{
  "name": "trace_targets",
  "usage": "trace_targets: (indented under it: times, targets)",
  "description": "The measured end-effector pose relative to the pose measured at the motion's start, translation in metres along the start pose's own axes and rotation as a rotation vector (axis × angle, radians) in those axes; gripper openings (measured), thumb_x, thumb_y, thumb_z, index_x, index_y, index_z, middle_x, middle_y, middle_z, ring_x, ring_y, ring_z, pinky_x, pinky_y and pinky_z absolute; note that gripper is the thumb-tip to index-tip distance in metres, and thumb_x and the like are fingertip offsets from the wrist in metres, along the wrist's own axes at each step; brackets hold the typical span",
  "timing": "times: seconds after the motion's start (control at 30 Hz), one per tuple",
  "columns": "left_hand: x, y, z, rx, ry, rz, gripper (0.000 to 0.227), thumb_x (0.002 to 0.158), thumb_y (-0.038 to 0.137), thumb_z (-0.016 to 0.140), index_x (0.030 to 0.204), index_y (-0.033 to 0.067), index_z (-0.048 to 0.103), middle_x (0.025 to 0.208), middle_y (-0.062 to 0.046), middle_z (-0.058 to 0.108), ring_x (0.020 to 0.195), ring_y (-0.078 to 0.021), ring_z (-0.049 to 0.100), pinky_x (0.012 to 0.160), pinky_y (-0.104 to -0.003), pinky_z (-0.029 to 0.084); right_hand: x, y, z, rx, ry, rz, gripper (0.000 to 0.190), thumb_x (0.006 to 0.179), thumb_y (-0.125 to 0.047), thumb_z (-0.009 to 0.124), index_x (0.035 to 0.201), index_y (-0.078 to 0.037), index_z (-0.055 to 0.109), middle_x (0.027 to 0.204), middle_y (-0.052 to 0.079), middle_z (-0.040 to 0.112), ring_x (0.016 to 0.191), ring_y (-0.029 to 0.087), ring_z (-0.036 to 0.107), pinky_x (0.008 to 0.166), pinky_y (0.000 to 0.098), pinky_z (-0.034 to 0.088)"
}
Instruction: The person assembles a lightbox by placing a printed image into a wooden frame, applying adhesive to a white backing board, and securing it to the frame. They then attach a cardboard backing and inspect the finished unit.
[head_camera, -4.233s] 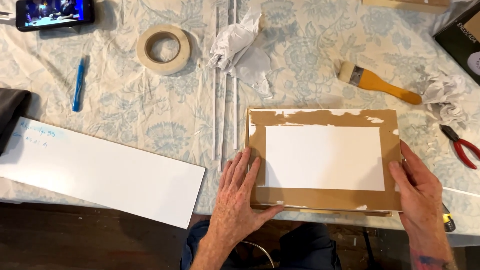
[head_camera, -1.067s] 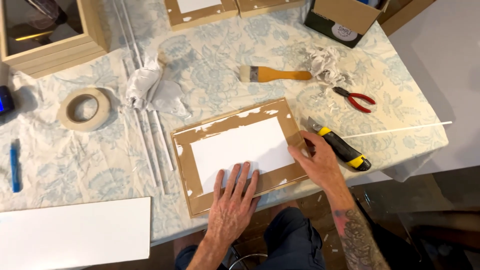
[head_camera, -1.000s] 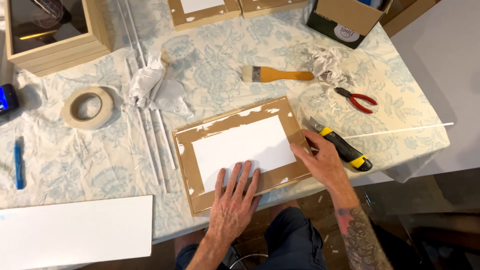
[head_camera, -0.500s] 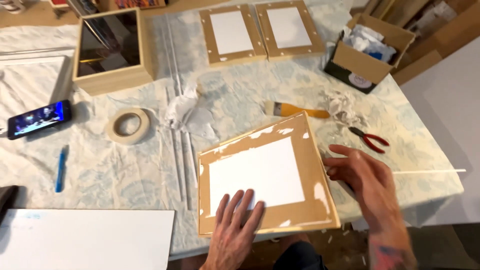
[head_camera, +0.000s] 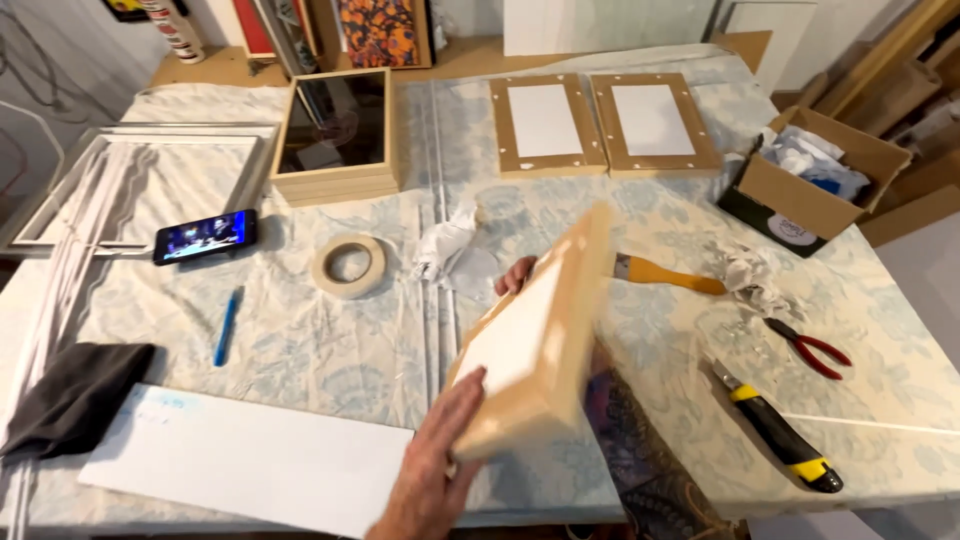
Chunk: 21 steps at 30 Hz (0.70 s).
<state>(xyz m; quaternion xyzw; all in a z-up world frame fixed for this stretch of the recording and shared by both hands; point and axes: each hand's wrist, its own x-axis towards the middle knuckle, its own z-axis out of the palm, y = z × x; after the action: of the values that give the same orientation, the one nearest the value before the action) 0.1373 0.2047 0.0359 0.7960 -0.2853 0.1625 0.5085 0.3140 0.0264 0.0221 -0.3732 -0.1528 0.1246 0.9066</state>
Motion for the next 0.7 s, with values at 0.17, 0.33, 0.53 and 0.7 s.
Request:
trace_targets:
  times: [0.17, 0.33, 0.53, 0.7]
  targets:
    - [0.003, -0.007, -0.028, -0.338, 0.161, -0.677, 0.030, 0.086, 0.024, 0.060, 0.106, 0.0014, 0.060, 0.085, -0.008, 0.061, 0.077, -0.0175, 0.054, 0.060, -0.030, 0.046, -0.002, -0.031, 0.010, 0.069, -0.077, -0.002, 0.056, 0.101, -0.038, 0.039, 0.135, 0.005, 0.048, 0.135, 0.022, 0.055, 0.128, 0.033, 0.051, 0.115, 0.0449, 0.033]
    - [0.001, -0.017, -0.023, -1.092, 0.585, -1.030, 0.011, 0.094, 0.019, 0.062, 0.103, 0.0125, 0.063, 0.084, -0.005, 0.068, 0.073, -0.0167, 0.065, 0.057, -0.031, 0.052, -0.058, -0.093, 0.049, -0.823, 0.530, 0.123, 0.046, 0.099, -0.039, 0.044, 0.113, -0.003, 0.068, 0.107, 0.007, 0.069, 0.096, 0.011, 0.059, 0.087, 0.0243, 0.047]
    - [-0.025, -0.019, 0.010, -1.325, 0.480, -0.938, 0.040, 0.094, 0.021, 0.053, 0.129, 0.0028, 0.059, 0.107, -0.014, 0.069, 0.091, -0.0270, 0.067, 0.077, -0.037, 0.055, -0.127, -0.123, 0.078, -0.748, 0.405, -0.032, 0.039, 0.104, -0.029, 0.044, 0.110, 0.001, 0.067, 0.092, 0.009, 0.069, 0.078, 0.015, 0.063, 0.064, 0.0248, 0.049]
    - [-0.041, -0.025, 0.025, -1.415, 0.461, -0.924, 0.037, 0.092, 0.018, 0.057, 0.124, 0.0020, 0.058, 0.104, -0.017, 0.068, 0.090, -0.0305, 0.067, 0.079, -0.041, 0.056, -0.161, -0.127, 0.062, -0.858, 0.291, -0.165, 0.038, 0.106, -0.035, 0.043, 0.079, -0.011, 0.054, 0.065, -0.006, 0.042, 0.054, 0.005, 0.038, 0.047, 0.0197, 0.031]
